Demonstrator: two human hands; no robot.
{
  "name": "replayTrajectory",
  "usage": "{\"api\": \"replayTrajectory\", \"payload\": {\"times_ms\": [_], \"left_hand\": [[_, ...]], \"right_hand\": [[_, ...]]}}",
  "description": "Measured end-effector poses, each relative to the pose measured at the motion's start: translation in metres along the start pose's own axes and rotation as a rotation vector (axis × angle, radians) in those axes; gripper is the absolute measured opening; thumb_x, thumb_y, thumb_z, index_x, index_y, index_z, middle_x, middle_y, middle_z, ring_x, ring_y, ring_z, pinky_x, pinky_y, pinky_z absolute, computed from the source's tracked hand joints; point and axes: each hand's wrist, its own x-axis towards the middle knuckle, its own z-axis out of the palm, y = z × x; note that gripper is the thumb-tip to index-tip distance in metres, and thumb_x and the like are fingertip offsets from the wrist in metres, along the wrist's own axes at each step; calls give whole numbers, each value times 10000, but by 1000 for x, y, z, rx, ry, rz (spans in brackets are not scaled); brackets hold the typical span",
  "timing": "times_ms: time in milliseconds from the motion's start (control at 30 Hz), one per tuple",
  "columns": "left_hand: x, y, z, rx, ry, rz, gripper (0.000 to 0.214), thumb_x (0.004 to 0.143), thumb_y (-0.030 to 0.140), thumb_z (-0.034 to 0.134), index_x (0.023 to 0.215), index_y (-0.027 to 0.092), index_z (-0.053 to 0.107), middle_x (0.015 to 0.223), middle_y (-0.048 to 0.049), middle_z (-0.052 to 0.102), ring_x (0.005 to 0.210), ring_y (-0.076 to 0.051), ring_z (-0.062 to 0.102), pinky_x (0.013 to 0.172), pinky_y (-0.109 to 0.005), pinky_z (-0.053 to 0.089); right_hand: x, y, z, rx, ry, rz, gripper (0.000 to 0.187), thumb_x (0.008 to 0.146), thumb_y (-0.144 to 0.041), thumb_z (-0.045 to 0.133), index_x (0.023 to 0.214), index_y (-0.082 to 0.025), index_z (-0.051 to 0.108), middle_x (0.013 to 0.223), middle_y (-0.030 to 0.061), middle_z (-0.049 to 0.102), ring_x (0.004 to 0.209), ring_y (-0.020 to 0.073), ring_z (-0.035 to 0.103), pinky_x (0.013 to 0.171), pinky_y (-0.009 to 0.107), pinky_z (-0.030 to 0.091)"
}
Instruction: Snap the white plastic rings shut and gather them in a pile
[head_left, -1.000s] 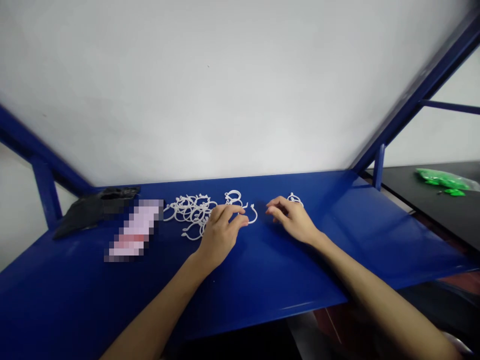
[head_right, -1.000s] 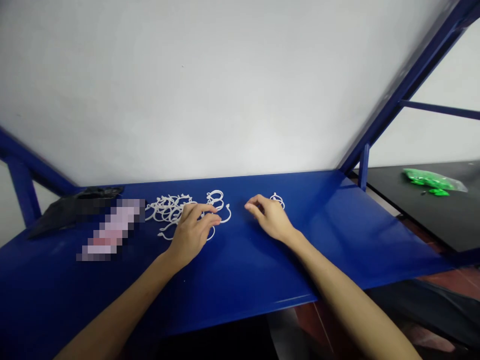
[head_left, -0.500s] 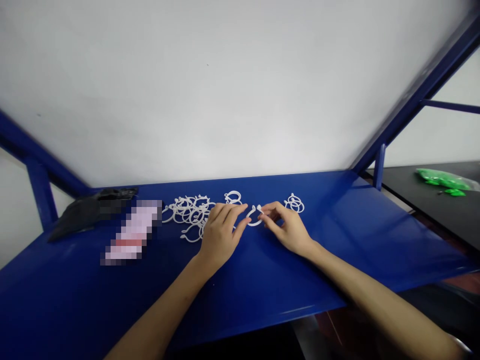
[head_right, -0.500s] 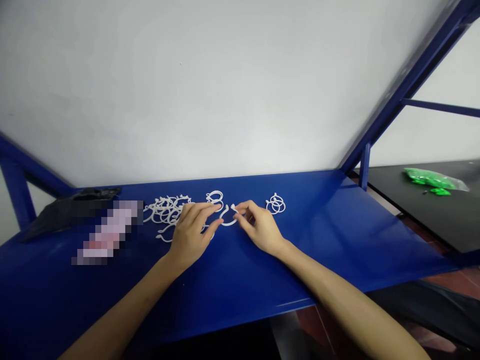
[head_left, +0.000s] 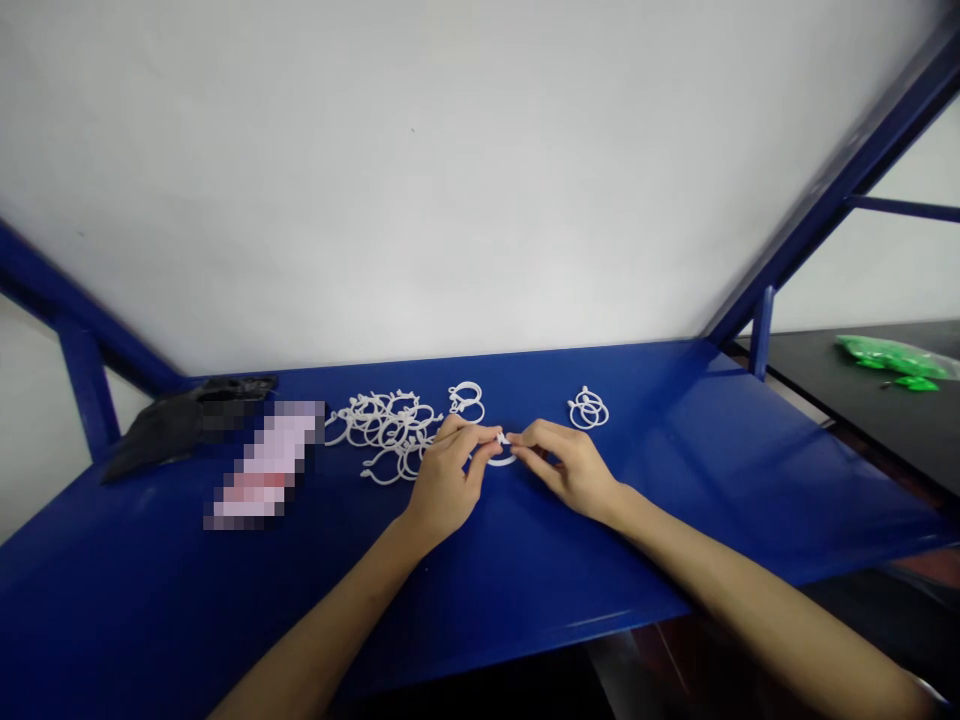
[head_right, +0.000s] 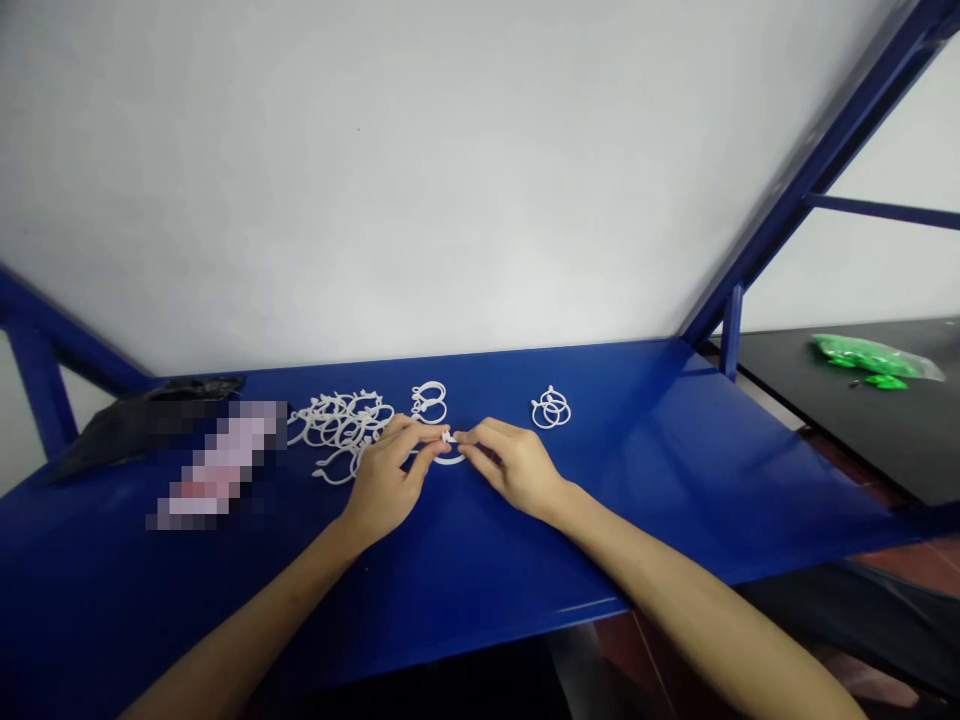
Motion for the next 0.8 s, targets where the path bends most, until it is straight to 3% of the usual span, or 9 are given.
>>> {"api": "replayTrajectory", "payload": {"times_ms": [400,533,800], "left_hand": [[-6,3,-4,18,-13,43,130,941,146,570,973,215,675,815,-12,642,805,-159,622,720,-294,539],[-8,3,-5,13,-35,74,148,950,141,549,990,218,669,808,-17,646,819,-168,611,727,-309,537],[-10,2,-2,11,-65,95,135,951,129,536,957,206,648,804,-22,655,821,-172,597,739,-314,533]], "right_hand": [[-3,-10,2,-129,-18,-110,202,1038,-237,445,1008,-197,641,918,78,693,821,167,636,741,290,526],[-3,-14,-1,-204,-38,-152,246,1044,-223,421,949,-196,646,872,76,688,785,165,625,703,282,511],[-5,-11,-1,-346,-87,-217,263,1047,-193,393,1027,-187,655,872,70,693,743,157,591,638,270,474]]}}
